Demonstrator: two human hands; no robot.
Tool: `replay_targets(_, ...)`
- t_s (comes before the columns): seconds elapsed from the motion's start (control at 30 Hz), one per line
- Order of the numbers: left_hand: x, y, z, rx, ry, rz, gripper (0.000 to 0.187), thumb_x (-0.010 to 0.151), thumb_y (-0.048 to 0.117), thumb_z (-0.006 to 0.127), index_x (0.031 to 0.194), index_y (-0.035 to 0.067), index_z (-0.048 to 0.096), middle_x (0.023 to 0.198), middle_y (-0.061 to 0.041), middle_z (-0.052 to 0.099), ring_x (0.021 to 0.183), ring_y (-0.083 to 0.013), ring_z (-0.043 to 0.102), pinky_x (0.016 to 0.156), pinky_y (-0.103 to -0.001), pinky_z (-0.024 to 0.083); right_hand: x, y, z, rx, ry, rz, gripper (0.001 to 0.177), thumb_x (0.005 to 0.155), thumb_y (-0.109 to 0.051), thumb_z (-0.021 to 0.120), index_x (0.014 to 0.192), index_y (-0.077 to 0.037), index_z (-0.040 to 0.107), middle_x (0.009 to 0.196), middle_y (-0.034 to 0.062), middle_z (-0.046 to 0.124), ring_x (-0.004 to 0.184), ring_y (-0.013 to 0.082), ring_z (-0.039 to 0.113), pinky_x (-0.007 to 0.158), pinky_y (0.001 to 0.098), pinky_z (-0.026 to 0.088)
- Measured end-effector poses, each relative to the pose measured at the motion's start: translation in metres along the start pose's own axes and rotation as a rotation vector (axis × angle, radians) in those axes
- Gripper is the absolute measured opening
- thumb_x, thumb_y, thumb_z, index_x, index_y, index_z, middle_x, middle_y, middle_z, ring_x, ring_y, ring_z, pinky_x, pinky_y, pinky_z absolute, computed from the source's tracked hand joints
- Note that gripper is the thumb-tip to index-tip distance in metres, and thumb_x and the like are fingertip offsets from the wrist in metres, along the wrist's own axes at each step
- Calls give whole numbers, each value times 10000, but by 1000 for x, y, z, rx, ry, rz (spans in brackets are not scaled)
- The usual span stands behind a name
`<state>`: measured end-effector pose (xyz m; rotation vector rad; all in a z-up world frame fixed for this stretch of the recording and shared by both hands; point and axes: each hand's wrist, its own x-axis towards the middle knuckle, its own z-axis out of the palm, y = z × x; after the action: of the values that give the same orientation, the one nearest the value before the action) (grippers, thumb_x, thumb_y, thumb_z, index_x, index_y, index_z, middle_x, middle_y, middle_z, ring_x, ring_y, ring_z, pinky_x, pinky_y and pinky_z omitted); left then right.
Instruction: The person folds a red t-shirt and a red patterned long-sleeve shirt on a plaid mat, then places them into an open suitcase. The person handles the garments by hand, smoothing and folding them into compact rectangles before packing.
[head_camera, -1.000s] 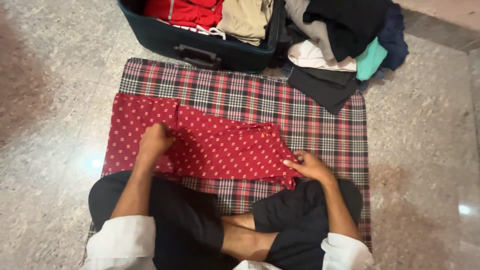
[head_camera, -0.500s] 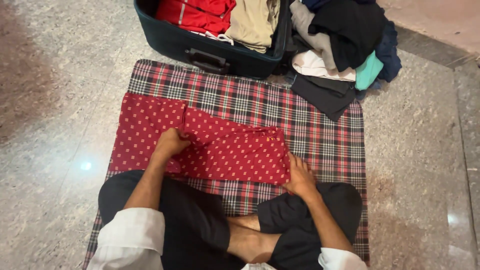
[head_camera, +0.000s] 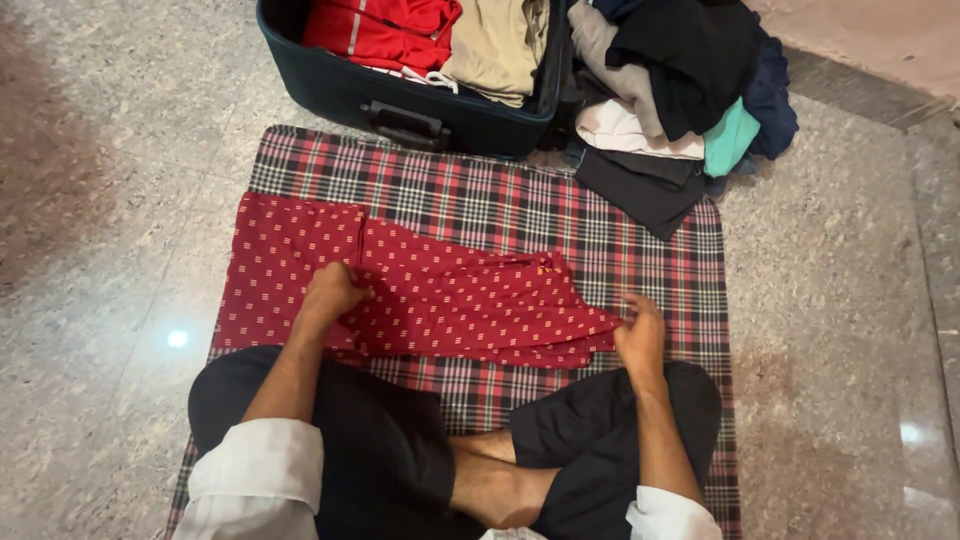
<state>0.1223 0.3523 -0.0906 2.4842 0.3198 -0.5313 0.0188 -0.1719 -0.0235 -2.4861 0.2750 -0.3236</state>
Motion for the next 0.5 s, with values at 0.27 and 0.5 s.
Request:
replay_targets(0.27,-3,3,-22,-495,-68,-97,464,818,299,850,1087,-63,738,986,-239,785,889,-318,751,756,-419,596,-1,-26,17,162,-227,29,245,929,-154,710,1136,-23,704,1036,141,767,934,272,763,825,356,597)
replay_targets(0.5,-34,27,-49,-155,168,-193,472,808,383,840,1110,40,723,1020,-154,758,948,-309,737,815,-467,585,-2,-8,26,-301,-329,-87,570,706,-349,901,1132,-20,714,1169,196,682,1123,373,634,1003,468,502)
